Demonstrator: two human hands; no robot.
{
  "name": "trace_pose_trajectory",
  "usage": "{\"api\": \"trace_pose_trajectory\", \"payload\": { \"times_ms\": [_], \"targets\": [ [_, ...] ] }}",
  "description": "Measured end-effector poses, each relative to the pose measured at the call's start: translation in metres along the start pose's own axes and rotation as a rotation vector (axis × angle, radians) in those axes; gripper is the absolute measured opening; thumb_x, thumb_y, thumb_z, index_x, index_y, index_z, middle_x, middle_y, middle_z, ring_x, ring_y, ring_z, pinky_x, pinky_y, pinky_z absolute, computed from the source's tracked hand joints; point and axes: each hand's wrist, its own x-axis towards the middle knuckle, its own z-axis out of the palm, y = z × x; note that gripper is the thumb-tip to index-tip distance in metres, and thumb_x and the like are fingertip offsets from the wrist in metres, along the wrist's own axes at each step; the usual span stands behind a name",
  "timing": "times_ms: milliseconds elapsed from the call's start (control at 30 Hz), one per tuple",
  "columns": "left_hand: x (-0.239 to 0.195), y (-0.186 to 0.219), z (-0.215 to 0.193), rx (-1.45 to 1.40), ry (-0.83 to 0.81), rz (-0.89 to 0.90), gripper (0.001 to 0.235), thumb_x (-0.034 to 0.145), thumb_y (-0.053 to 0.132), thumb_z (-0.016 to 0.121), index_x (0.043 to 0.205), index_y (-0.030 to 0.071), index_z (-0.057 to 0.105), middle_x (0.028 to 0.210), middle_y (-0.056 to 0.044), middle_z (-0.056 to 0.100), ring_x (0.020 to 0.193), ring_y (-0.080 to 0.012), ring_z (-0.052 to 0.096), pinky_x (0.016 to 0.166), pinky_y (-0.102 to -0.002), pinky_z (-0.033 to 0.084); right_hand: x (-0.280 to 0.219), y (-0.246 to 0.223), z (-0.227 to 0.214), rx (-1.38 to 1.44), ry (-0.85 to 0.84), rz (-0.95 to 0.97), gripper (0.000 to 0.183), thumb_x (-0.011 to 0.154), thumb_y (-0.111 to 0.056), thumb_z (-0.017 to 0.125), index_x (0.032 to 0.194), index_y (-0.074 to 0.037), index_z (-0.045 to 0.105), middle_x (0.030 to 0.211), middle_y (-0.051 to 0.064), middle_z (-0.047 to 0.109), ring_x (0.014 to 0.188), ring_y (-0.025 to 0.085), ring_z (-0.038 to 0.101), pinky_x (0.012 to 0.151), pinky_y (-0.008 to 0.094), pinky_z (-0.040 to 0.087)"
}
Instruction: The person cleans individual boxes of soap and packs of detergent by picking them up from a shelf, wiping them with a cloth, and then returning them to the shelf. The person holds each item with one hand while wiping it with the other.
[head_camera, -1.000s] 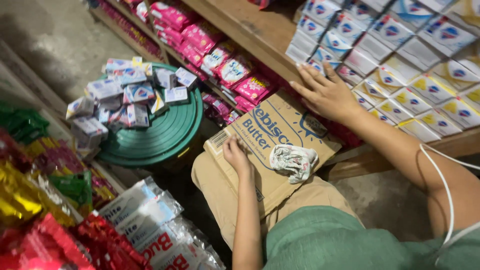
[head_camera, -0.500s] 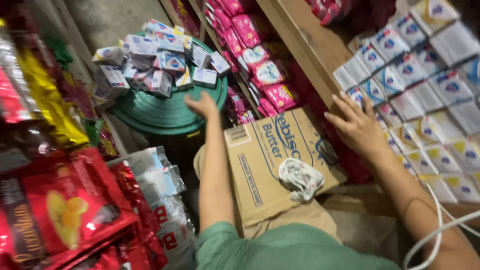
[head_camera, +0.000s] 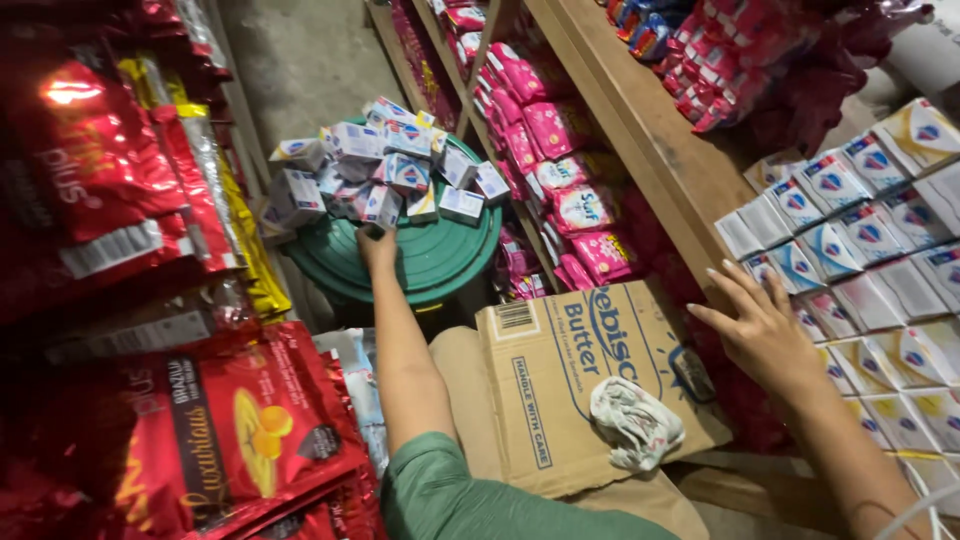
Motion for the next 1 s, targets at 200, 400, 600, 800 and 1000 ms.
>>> {"api": "trace_pose_trajectory", "payload": {
  "times_ms": [200,400,600,800,1000],
  "targets": [
    [0.001,-0.019,0.004,-0.029,-0.095,0.228,0.036,0.071,0.018,0.092,0.087,0.004,0.063,0.086,-0.012,0.068,0.081,-0.0264,0.064,0.078,-0.039,0.053,0.002,-0.005,-0.004,0.002,-0.054,0.011,0.062,0.068,-0.008,0.071,0.127,-0.029,0.069,0.151,0.006,0.049,0.150,0.024,0.036,0.126,0.054,0.024],
    [-0.014,-0.014,0.009,-0.119,-0.085,0.158,0.037,0.076,0.016,0.085,0.097,0.003,0.058,0.090,-0.018,0.067,0.084,-0.0339,0.065,0.079,-0.043,0.053,0.004,-0.005,-0.007,-0.013,-0.067,0.026,0.063,0.068,-0.006,0.072,0.126,-0.030,0.069,0.150,0.004,0.050,0.150,0.022,0.037,0.127,0.052,0.024],
    [-0.018,0.004,0.019,0.096,0.103,0.071,0.052,0.082,0.018,0.076,0.119,-0.002,0.044,0.101,-0.028,0.067,0.094,-0.0490,0.065,0.082,-0.053,0.052,0.004,-0.005,-0.007,0.013,-0.054,0.017,0.062,0.066,-0.006,0.072,0.124,-0.030,0.070,0.150,0.005,0.050,0.149,0.022,0.037,0.125,0.053,0.026],
    [-0.061,-0.022,0.051,-0.397,0.254,-0.116,0.038,0.094,0.023,0.074,0.110,-0.004,0.052,0.095,-0.018,0.066,0.084,-0.0297,0.067,0.072,-0.041,0.054,0.003,-0.005,-0.005,0.025,-0.014,0.018,0.053,0.068,-0.006,0.072,0.118,-0.026,0.071,0.148,0.006,0.053,0.148,0.024,0.041,0.124,0.053,0.029],
    [-0.204,0.061,-0.016,-1.086,-0.201,-0.381,0.013,0.106,0.014,0.061,0.107,0.001,0.064,0.092,-0.003,0.061,0.078,-0.0097,0.057,0.067,-0.026,0.048,0.002,-0.004,-0.004,0.077,0.029,0.018,0.051,0.069,-0.005,0.071,0.117,-0.024,0.073,0.147,0.009,0.054,0.148,0.028,0.042,0.123,0.055,0.030]
  ]
}}
